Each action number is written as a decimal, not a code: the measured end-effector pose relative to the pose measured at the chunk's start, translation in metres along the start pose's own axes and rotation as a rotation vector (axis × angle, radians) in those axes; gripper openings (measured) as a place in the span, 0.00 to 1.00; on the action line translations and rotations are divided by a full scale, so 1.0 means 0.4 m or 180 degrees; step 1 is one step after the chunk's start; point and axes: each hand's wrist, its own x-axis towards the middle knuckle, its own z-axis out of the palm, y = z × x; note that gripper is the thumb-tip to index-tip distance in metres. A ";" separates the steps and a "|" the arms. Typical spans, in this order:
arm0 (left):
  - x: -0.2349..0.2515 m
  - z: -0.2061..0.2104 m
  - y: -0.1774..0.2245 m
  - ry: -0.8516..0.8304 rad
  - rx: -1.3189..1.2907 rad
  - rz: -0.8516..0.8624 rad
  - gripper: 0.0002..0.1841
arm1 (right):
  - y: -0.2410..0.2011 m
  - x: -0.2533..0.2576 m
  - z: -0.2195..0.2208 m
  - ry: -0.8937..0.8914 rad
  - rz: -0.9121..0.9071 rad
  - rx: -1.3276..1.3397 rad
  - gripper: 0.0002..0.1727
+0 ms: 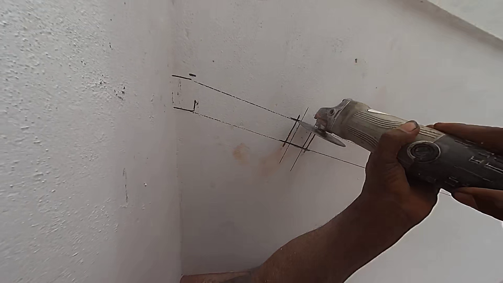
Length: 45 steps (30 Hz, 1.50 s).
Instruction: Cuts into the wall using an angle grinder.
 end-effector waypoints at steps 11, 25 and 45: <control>0.011 -0.007 0.012 0.0019 -0.0017 0.0022 0.09 | -0.020 0.024 -0.014 -0.0301 0.0203 -0.0306 0.42; 0.056 -0.021 0.051 -0.0188 -0.0005 0.0214 0.10 | -0.029 0.101 -0.023 -0.0584 0.0040 -0.0518 0.38; -0.007 -0.012 -0.023 -0.0060 0.0245 0.0057 0.09 | -0.005 -0.033 -0.001 -0.0071 0.0187 -0.0025 0.41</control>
